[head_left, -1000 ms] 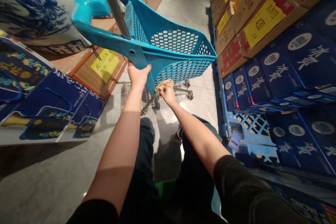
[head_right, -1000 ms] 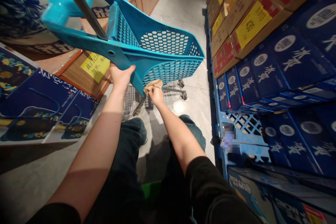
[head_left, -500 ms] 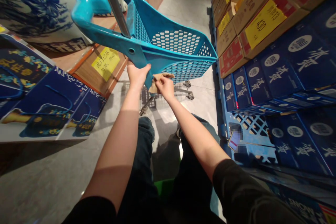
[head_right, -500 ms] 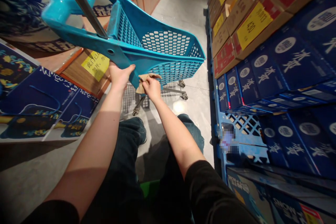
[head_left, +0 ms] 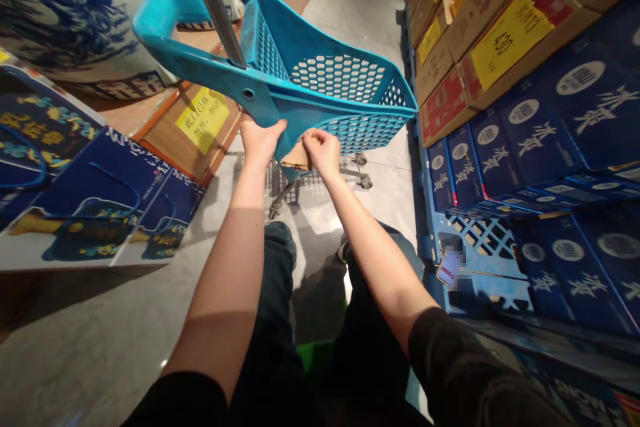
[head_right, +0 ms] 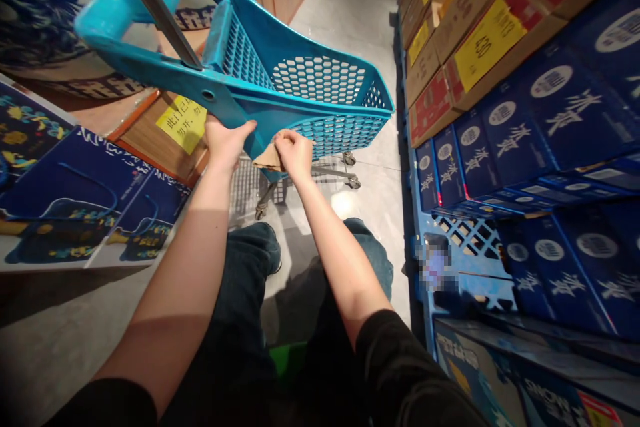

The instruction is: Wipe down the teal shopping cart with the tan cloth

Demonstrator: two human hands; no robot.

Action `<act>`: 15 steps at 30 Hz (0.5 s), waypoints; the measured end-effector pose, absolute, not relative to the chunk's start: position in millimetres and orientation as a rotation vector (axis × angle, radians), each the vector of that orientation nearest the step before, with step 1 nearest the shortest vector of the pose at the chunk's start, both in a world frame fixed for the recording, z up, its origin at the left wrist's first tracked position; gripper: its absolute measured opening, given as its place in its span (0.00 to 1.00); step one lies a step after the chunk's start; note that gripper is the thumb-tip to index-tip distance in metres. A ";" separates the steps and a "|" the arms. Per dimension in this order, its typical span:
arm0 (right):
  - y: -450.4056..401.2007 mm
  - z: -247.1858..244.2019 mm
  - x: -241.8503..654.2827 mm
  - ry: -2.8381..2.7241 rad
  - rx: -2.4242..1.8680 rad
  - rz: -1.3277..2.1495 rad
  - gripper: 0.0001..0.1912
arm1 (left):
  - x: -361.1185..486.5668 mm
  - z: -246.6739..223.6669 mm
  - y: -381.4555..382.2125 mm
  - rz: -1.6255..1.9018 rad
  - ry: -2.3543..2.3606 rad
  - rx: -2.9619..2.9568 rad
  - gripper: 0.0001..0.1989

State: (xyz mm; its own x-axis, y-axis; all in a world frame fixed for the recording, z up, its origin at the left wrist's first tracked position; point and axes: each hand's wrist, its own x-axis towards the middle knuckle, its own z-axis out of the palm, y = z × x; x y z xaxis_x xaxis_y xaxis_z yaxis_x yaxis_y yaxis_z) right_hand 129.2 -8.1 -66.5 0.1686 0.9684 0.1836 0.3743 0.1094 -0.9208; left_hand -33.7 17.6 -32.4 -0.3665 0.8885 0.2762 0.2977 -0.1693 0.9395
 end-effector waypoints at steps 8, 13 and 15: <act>-41.3 -91.9 114.7 -1.678 -1.678 0.756 0.10 | -38.5 -36.6 21.4 1.614 1.564 1.330 0.33; -46.8 -106.0 121.7 -1.707 -1.926 0.816 0.10 | -39.3 -35.4 19.0 1.602 1.545 1.359 0.32; -40.6 -103.4 119.7 -1.628 -1.873 0.834 0.09 | -39.4 -35.3 19.2 1.583 1.550 1.367 0.30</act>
State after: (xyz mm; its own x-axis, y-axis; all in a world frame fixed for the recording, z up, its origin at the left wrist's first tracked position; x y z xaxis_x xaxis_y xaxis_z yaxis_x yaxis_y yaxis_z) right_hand 119.7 -40.6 -103.4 0.0889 0.9895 -0.1141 0.6710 -0.1442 -0.7273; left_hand -39.4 19.2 -35.3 -0.3460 0.8929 0.2882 0.2690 -0.1999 0.9422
